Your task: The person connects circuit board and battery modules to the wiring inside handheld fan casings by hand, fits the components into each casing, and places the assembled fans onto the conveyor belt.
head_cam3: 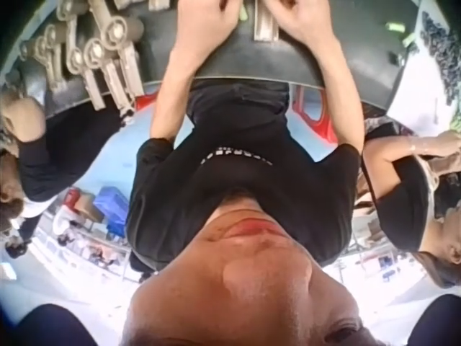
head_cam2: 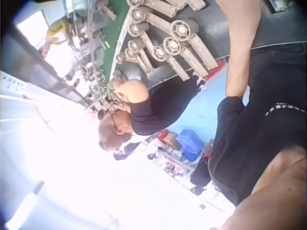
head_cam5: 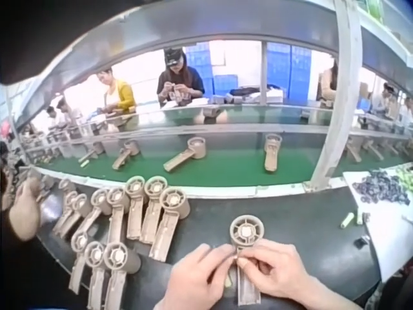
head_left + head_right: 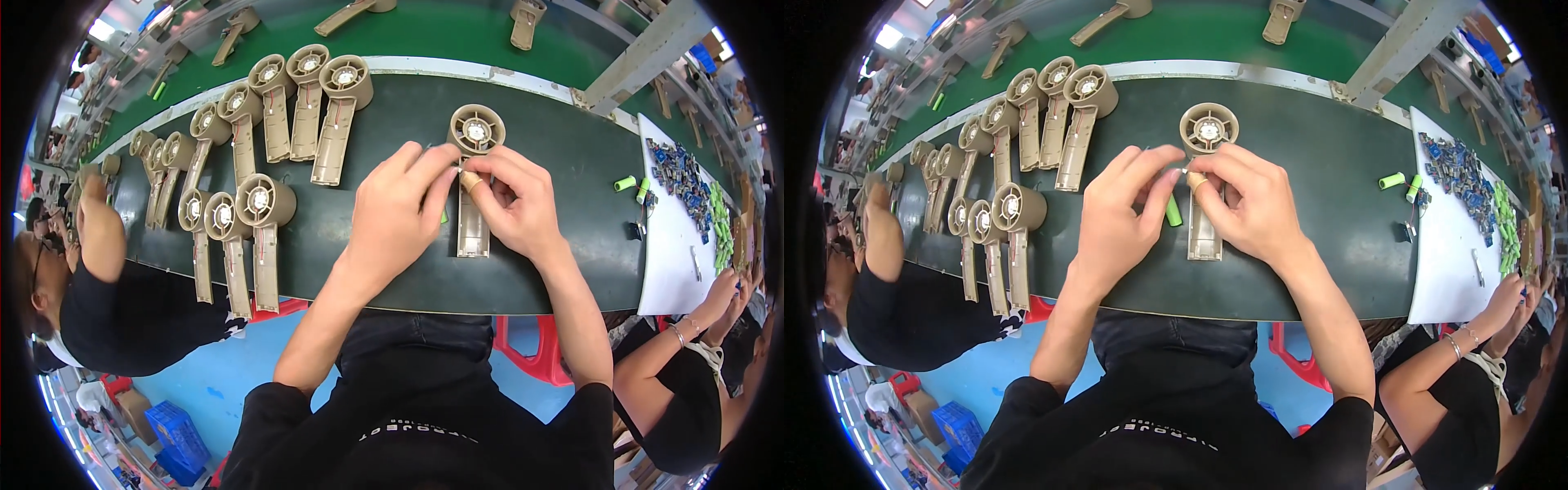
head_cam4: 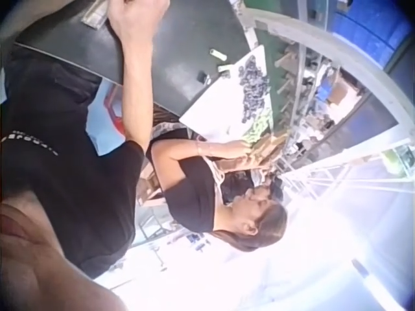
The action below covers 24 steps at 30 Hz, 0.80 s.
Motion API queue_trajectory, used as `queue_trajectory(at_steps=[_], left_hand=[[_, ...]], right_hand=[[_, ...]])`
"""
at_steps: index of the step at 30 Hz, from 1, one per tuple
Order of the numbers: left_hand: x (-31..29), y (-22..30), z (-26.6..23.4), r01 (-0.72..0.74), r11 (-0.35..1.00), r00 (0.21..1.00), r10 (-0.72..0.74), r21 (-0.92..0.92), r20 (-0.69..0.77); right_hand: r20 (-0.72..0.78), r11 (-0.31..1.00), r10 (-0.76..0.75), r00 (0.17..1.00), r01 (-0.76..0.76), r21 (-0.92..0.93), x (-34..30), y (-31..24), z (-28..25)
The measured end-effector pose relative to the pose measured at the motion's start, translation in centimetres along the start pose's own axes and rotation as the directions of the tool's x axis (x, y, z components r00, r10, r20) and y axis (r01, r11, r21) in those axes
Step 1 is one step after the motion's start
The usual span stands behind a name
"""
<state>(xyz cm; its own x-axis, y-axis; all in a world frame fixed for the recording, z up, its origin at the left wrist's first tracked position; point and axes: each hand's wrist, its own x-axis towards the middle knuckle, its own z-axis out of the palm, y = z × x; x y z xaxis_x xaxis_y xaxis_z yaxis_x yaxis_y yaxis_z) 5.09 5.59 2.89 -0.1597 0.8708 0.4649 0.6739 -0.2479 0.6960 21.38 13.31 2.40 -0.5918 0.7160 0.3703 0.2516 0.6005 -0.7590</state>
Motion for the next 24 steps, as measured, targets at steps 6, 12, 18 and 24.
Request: queue_trajectory(at_steps=[6,12,18,24], left_hand=[[-1.3,0.1,-0.1,0.219,0.945,0.976,-0.216,-0.242,0.040],[-1.4,-1.0,0.1,0.064,0.972,0.998,-0.068,-0.225,-0.014],[-1.2,-0.7,0.3,0.027,0.981,0.999,-0.033,-0.191,-0.031],[-1.2,-0.6,0.1,-0.107,0.993,0.994,0.106,-0.040,-0.016]], right_hand=[[-0.104,0.982,0.123,0.987,-0.105,0.158,-0.3,0.3,1.1],[-0.089,0.978,0.134,0.987,-0.117,0.171,-0.3,0.1,1.2],[-0.078,0.988,0.086,0.993,-0.075,0.133,-0.3,0.0,1.2],[-0.076,0.989,0.109,0.991,-0.100,0.107,-0.3,-0.2,1.1]])
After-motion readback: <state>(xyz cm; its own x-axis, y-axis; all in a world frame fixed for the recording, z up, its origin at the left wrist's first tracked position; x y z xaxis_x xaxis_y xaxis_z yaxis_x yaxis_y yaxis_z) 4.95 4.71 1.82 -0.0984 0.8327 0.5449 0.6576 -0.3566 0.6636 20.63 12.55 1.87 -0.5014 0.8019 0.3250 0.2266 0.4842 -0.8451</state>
